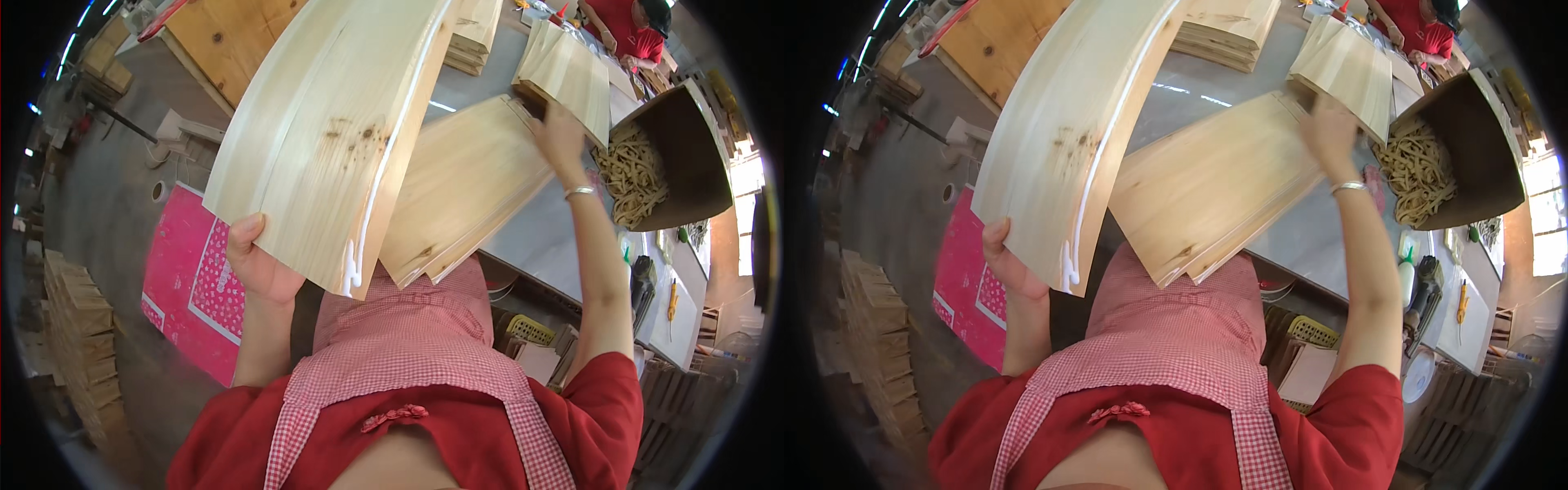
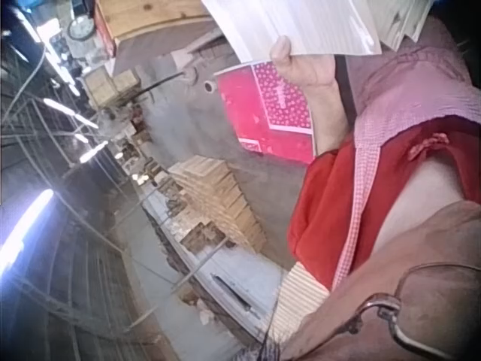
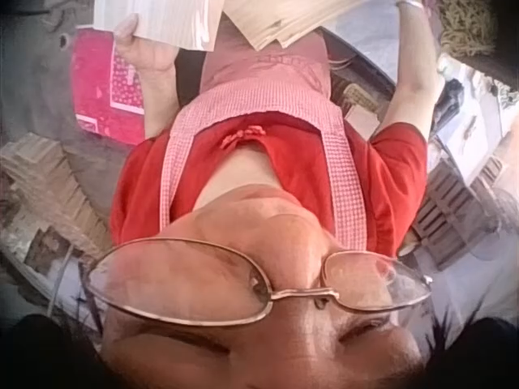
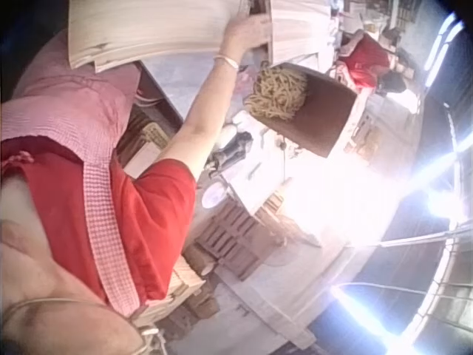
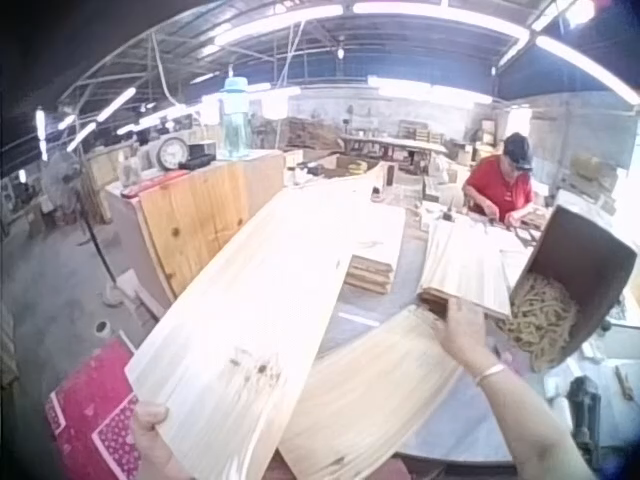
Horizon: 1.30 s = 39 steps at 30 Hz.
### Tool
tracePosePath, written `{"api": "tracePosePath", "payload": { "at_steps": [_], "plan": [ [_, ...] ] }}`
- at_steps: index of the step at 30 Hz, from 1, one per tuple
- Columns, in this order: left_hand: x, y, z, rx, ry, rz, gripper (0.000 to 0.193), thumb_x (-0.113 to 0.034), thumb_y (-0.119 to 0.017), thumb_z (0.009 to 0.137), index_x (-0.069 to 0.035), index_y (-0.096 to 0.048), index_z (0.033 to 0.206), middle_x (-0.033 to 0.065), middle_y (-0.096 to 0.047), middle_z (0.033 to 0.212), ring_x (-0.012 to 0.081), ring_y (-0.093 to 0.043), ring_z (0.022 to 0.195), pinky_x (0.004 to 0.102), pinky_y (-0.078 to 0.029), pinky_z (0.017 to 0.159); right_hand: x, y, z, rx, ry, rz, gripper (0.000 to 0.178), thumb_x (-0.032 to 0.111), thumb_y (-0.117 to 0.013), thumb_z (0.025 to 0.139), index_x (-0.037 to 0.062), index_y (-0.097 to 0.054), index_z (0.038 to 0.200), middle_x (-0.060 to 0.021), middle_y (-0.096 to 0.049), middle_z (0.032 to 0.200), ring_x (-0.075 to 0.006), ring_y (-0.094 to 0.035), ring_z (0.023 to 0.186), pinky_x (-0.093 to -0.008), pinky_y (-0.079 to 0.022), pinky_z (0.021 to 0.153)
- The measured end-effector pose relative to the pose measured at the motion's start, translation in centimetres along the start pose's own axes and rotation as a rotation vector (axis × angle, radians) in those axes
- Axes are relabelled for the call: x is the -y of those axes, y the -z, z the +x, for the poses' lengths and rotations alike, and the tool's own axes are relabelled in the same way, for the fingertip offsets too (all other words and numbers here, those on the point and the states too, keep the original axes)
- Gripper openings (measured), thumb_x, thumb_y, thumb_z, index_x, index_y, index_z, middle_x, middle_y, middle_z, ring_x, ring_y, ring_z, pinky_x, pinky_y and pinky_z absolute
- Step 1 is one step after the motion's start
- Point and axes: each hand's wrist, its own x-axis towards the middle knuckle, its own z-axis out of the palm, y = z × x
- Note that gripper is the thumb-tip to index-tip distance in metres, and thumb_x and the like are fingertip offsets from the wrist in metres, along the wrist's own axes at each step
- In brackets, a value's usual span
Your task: Assemble a wooden box by gluing panels together and securing them with rubber bands.
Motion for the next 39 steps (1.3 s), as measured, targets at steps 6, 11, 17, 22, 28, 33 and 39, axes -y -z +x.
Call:
{"api": "tracePosePath", "payload": {
  "at_steps": [6,11,17,22,28,33,39],
  "plan": [
    [-0.2,0.2,-0.4,0.017,0.020,-0.018,0.066,-0.024,-0.055,0.090,0.003,-0.034,0.147,0.0195,-0.050,0.143,0.0324,-0.053,0.129,0.0477,-0.043,0.109,25.1,5.5,-14.3,0.239,0.414,0.347,0.080,0.051,-0.063,0.087,-0.0064,-0.043,0.139,-0.0298,-0.043,0.144,-0.0441,-0.036,0.138,-0.0578,-0.026,0.114],
    [-1.0,-0.5,-2.6,0.000,-0.016,0.081,0.066,-0.027,-0.057,0.089,0.003,-0.038,0.144,0.0183,-0.054,0.138,0.0315,-0.056,0.124,0.0475,-0.045,0.106,27.7,3.6,-17.8,0.220,0.379,0.194,0.064,0.030,-0.059,0.090,-0.0061,-0.042,0.140,-0.0295,-0.038,0.149,-0.0430,-0.031,0.143,-0.0582,-0.025,0.115],
    [-2.5,1.0,-5.9,-0.080,-0.060,0.101,0.067,-0.028,-0.058,0.088,0.002,-0.039,0.144,0.0181,-0.055,0.137,0.0329,-0.057,0.122,0.0472,-0.046,0.105,22.1,6.1,-22.5,0.277,0.518,0.356,0.071,0.005,-0.058,0.081,-0.0080,-0.034,0.146,-0.0263,-0.032,0.154,-0.0415,-0.029,0.145,-0.0535,-0.024,0.118],
    [-2.8,0.8,-7.0,-0.059,-0.065,0.125,0.066,-0.027,-0.058,0.088,0.002,-0.039,0.144,0.0182,-0.055,0.137,0.0331,-0.057,0.122,0.0472,-0.046,0.106,19.5,8.5,-24.0,0.222,0.612,0.481,0.062,0.002,-0.053,0.083,-0.0078,-0.040,0.142,-0.0258,-0.037,0.151,-0.0392,-0.033,0.144,-0.0487,-0.026,0.119],
    [-3.0,0.2,-7.3,-0.050,-0.111,0.082,0.064,-0.026,-0.057,0.089,0.003,-0.040,0.144,0.0194,-0.053,0.139,0.0347,-0.056,0.124,0.0492,-0.045,0.107,26.7,8.0,-18.8,-0.021,0.672,0.511,0.054,0.011,-0.055,0.083,-0.0076,-0.049,0.133,-0.0224,-0.047,0.143,-0.0374,-0.044,0.136,-0.0459,-0.035,0.114],
    [-3.3,-0.2,-7.9,-0.076,-0.163,0.138,0.064,-0.026,-0.056,0.089,0.003,-0.039,0.144,0.0211,-0.052,0.140,0.0364,-0.054,0.125,0.0511,-0.043,0.108,33.7,1.6,-12.5,-0.092,0.786,0.606,0.038,0.014,-0.057,0.085,-0.0011,-0.060,0.119,-0.0168,-0.056,0.131,-0.0321,-0.053,0.123,-0.0429,-0.040,0.105],
    [-3.8,0.6,-7.8,-0.082,-0.083,0.111,0.065,-0.024,-0.056,0.090,0.003,-0.036,0.146,0.0218,-0.049,0.143,0.0364,-0.050,0.131,0.0518,-0.039,0.112,32.1,1.7,-13.1,0.040,0.507,0.650,0.074,0.034,-0.077,0.077,-0.0019,-0.048,0.135,-0.0218,-0.047,0.143,-0.0387,-0.040,0.138,-0.0524,-0.028,0.114]
  ]
}}
